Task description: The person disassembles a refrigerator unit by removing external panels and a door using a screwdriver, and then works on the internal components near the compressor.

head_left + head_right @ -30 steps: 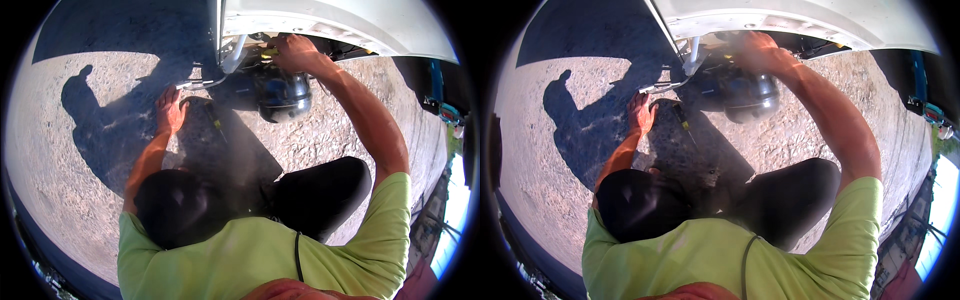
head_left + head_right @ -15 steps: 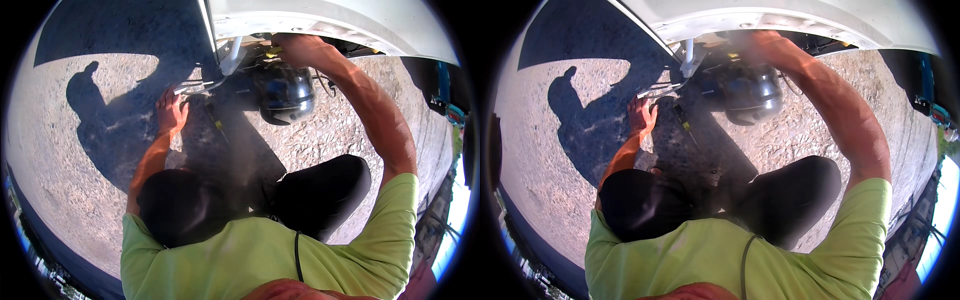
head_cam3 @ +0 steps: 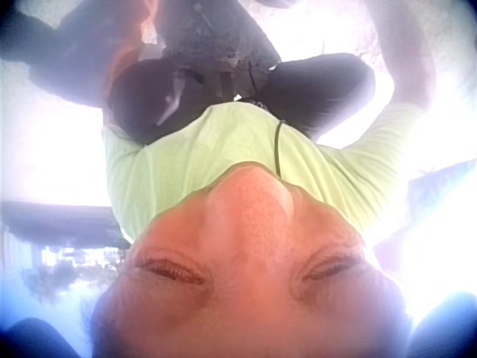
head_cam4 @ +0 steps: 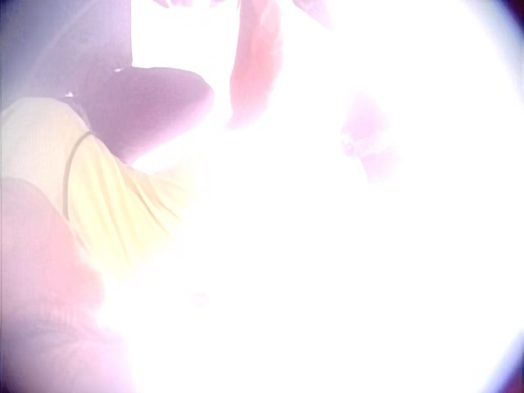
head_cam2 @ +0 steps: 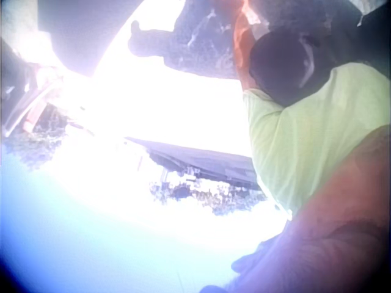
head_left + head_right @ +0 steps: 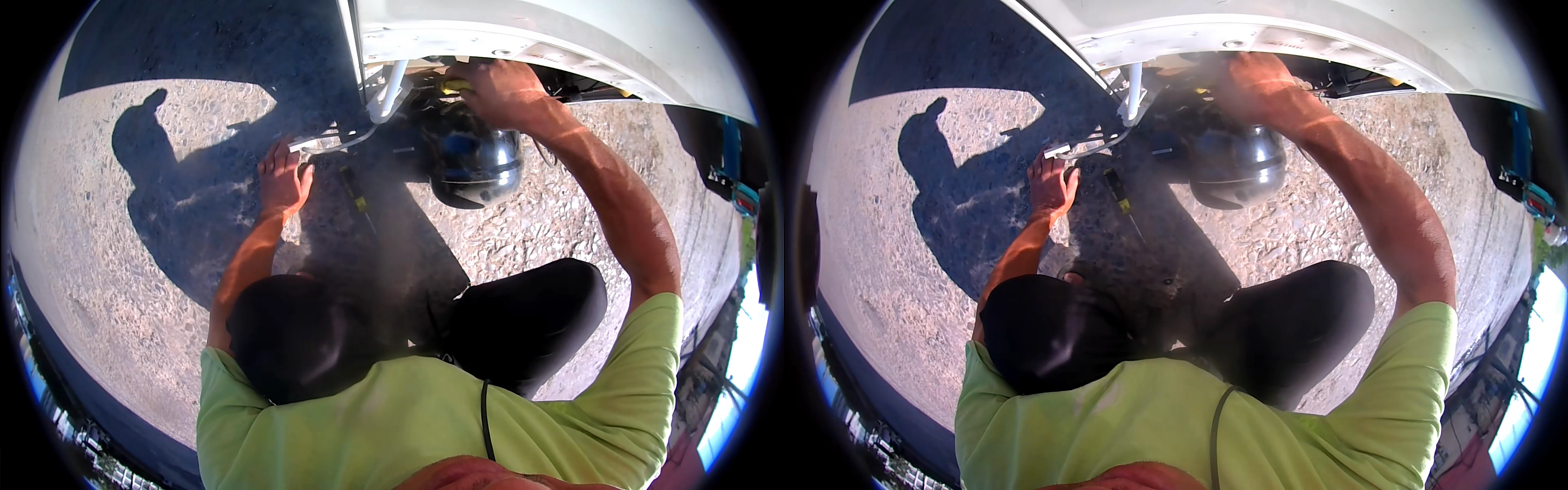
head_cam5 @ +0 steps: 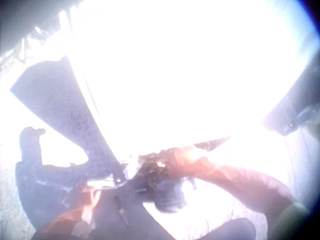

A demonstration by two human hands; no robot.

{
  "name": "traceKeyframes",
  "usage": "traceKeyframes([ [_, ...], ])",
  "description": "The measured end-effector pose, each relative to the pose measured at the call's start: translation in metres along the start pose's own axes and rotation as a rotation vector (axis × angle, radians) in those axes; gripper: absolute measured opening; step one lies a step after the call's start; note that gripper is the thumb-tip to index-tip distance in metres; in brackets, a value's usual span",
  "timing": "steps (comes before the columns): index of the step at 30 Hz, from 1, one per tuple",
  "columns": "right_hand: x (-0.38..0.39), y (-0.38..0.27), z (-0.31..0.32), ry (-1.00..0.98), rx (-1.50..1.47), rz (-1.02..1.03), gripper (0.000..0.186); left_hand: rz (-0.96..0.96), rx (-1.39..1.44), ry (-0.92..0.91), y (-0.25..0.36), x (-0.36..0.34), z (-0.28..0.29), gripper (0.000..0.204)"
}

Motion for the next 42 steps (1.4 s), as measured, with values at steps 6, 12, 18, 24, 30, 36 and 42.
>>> traceKeyframes([
  [6, 0.004, -0.001, 0.008, -0.05, 0.001, 0.015, 0.042, -0.011, 0.004, 0.01, -0.001, -0.002, 0.0, 0.05],
  [12, 0.033, -0.016, 0.047, -0.08, -0.105, 0.113, 0.067, -0.045, 0.026, 0.035, -0.001, -0.001, 0.003, 0.048],
  [18, 0.03, -0.023, 0.05, -0.057, -0.093, 0.116, 0.064, -0.033, 0.049, 0.054, 0.0, -0.004, 0.005, 0.046],
  [24, 0.011, -0.005, 0.019, 0.001, -0.078, -0.002, 0.046, -0.035, 0.052, 0.062, 0.0, -0.003, 0.005, 0.045],
  [30, 0.009, 0.0, 0.01, 0.049, -0.05, -0.019, 0.041, -0.023, 0.044, 0.054, 0.0, -0.003, 0.003, 0.044],
  [36, 0.007, 0.004, 0.008, 0.005, -0.05, -0.018, 0.042, -0.006, 0.034, 0.015, 0.0, -0.003, 0.002, 0.047],
  [42, 0.006, 0.0, 0.013, 0.02, -0.083, -0.017, 0.042, -0.003, 0.033, 0.008, 0.002, -0.005, 0.005, 0.048],
])
Point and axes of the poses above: each hand's wrist, its own x-axis away from the middle knuckle, its own z-axis out of the back of the hand, y = z × x, the point moved 1 cm from there along -x, towards the middle knuckle, and after that the axes turned 14 degrees about -z, right-handed, at the moved point
